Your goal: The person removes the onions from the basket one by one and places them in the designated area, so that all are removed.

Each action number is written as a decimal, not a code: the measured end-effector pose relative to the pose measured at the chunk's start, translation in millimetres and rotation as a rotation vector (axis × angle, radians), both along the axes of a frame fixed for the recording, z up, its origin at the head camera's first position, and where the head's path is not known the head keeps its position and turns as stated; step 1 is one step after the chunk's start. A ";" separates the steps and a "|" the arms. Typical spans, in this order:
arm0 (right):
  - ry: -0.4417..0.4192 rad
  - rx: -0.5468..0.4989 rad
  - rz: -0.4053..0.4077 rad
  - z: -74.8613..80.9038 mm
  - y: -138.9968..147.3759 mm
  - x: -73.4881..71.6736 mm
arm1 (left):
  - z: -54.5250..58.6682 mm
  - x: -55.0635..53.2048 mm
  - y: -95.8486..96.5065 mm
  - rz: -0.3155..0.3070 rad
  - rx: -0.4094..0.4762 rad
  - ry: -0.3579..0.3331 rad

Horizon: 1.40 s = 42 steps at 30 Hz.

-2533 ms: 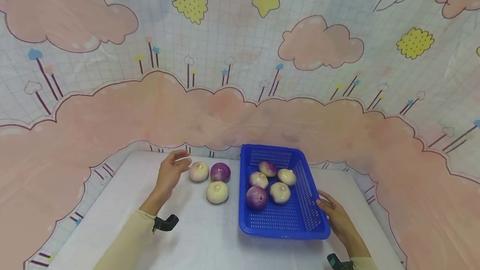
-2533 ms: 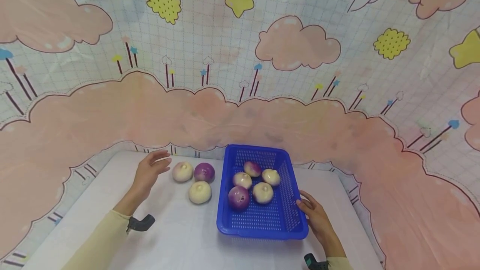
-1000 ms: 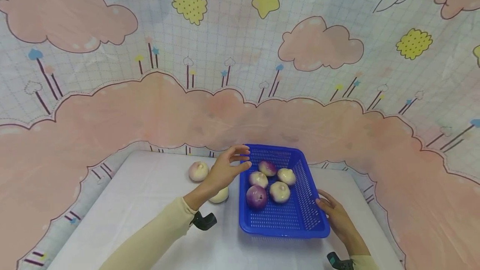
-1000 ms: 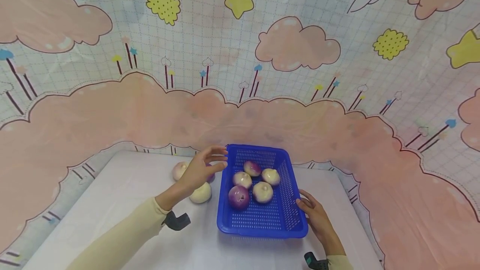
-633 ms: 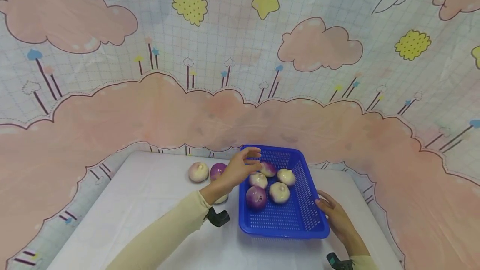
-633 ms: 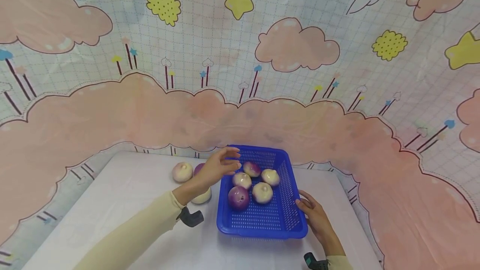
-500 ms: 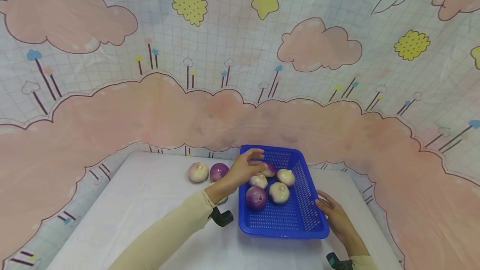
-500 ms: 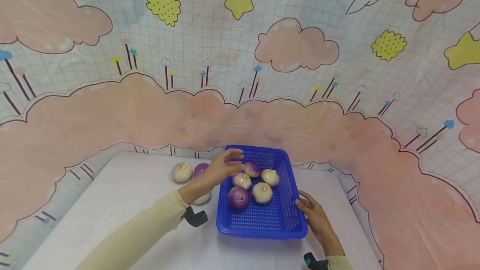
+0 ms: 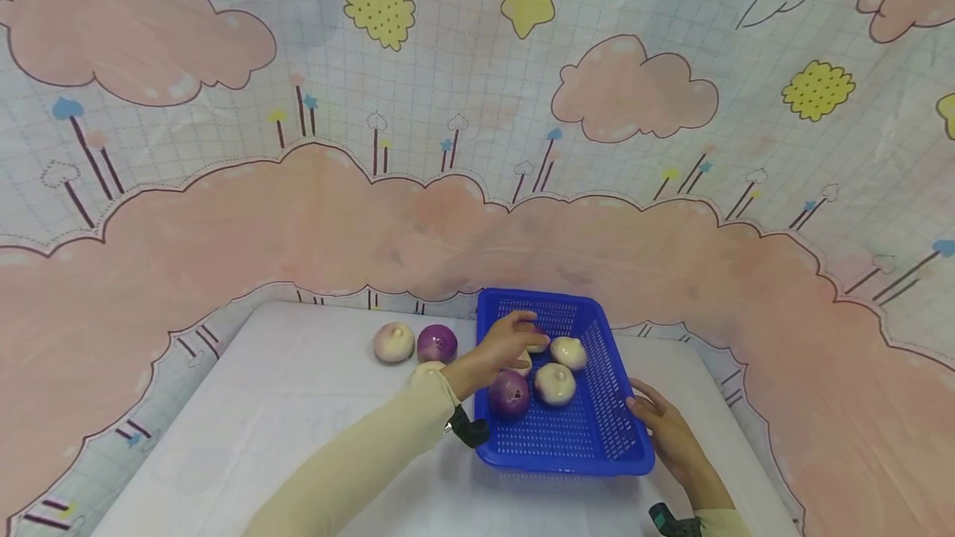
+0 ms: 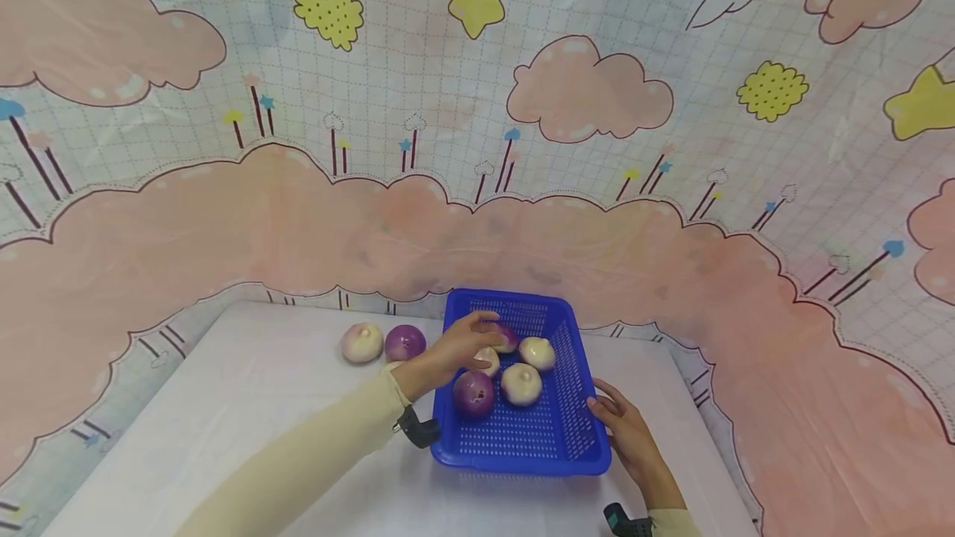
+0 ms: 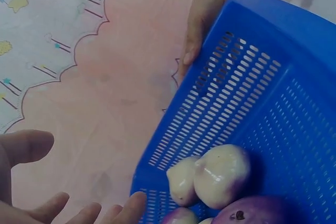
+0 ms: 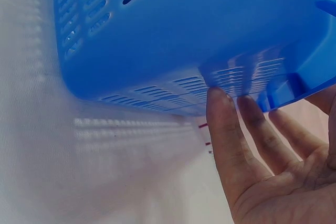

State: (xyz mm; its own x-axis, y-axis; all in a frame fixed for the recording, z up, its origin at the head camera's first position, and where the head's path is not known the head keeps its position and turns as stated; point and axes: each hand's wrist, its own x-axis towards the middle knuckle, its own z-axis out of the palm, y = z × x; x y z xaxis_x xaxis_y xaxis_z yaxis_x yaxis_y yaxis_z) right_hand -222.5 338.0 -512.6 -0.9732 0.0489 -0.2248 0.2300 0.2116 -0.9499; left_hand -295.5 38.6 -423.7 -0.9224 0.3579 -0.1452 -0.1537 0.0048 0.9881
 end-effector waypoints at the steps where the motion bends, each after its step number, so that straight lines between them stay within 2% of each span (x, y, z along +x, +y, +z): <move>1: 0.001 -0.002 0.002 -0.1 0.3 0.2 | -1.8 -0.4 2.8 0.004 -0.001 -0.002; 12: 0.002 -0.013 0.015 -1.6 3.9 1.5 | -16.7 -2.8 27.1 0.059 -0.121 -0.027; 18: 0.007 -0.021 0.014 -2.3 4.5 1.4 | -29.0 -11.0 34.4 0.056 -0.183 -0.042; 22: 0.008 -0.025 0.017 -1.7 4.9 1.5 | -34.6 -14.9 39.4 0.055 -0.177 -0.061; 27: 0.009 -0.031 0.026 -1.0 5.4 1.5 | -36.5 -15.6 45.7 0.060 -0.193 -0.073; 35: 0.003 -0.038 0.005 -3.2 2.1 -2.0 | -43.0 -19.7 48.8 -0.006 -0.252 -0.088; 42: 0.011 -0.032 0.000 -2.5 -0.7 -4.6 | -47.1 -24.8 50.9 -0.060 -0.269 -0.099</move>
